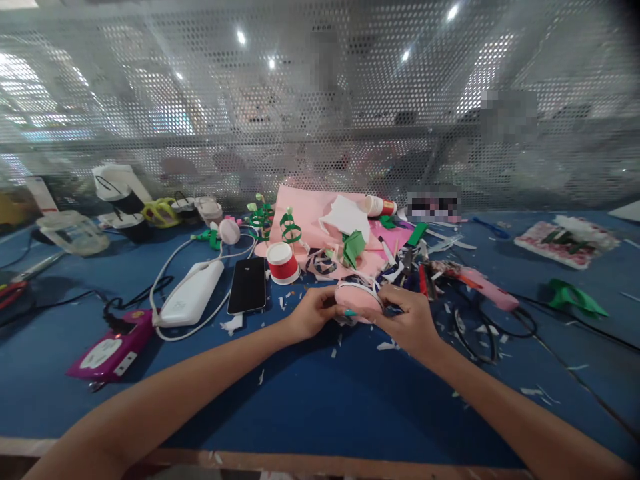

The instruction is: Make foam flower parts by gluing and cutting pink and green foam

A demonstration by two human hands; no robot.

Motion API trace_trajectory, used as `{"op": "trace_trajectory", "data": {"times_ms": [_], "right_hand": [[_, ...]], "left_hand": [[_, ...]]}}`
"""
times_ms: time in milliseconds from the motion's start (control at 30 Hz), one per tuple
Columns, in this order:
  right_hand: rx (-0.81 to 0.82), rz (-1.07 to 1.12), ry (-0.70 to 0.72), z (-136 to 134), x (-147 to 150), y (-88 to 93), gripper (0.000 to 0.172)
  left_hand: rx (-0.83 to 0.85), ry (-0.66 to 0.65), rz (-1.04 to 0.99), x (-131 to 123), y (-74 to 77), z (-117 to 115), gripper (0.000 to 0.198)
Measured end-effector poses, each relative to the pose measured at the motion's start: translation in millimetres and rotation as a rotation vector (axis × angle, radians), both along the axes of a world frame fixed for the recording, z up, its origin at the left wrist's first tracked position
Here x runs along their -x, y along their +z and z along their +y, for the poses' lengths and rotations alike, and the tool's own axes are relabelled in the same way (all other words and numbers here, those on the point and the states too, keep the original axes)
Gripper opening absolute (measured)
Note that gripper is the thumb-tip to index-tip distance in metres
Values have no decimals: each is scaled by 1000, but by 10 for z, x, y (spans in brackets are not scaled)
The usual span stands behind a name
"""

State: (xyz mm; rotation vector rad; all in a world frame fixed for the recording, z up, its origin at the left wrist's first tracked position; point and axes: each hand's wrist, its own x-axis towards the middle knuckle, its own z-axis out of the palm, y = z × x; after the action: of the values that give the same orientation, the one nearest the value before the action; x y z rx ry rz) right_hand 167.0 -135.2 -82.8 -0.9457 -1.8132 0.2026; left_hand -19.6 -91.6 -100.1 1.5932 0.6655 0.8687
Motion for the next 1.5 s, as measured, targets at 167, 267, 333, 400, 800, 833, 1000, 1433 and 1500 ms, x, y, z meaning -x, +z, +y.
{"op": "trace_trajectory", "data": {"times_ms": [167,267,333,400,800,833,1000,1433,1500], "right_hand": [[-18,-64,25,10,-15,16,42],[-14,-98,-1,1,-14,31,41],[-8,-105,-16,-2,-13,35,41],[0,-112,-25,1,-15,31,42],[28,-74,-50,20,-20,20,45],[45,-51,-52,21,-18,14,47],[100,-37,24,32,-22,-4,47],[147,31,7,30,-29,-18,47],[162,15,25,33,-37,-22,45]], "left_hand": [[-69,-20,75,18,-4,-4,30],[-124,-6,99,28,-14,-1,28],[-178,17,141,34,-18,1,26],[-260,50,205,39,-13,1,21],[-327,32,256,20,27,-33,23],[-307,12,254,20,30,-34,26],[-372,68,404,43,30,-40,16],[-363,125,349,35,39,-28,21],[-440,118,412,42,41,-34,16]]}}
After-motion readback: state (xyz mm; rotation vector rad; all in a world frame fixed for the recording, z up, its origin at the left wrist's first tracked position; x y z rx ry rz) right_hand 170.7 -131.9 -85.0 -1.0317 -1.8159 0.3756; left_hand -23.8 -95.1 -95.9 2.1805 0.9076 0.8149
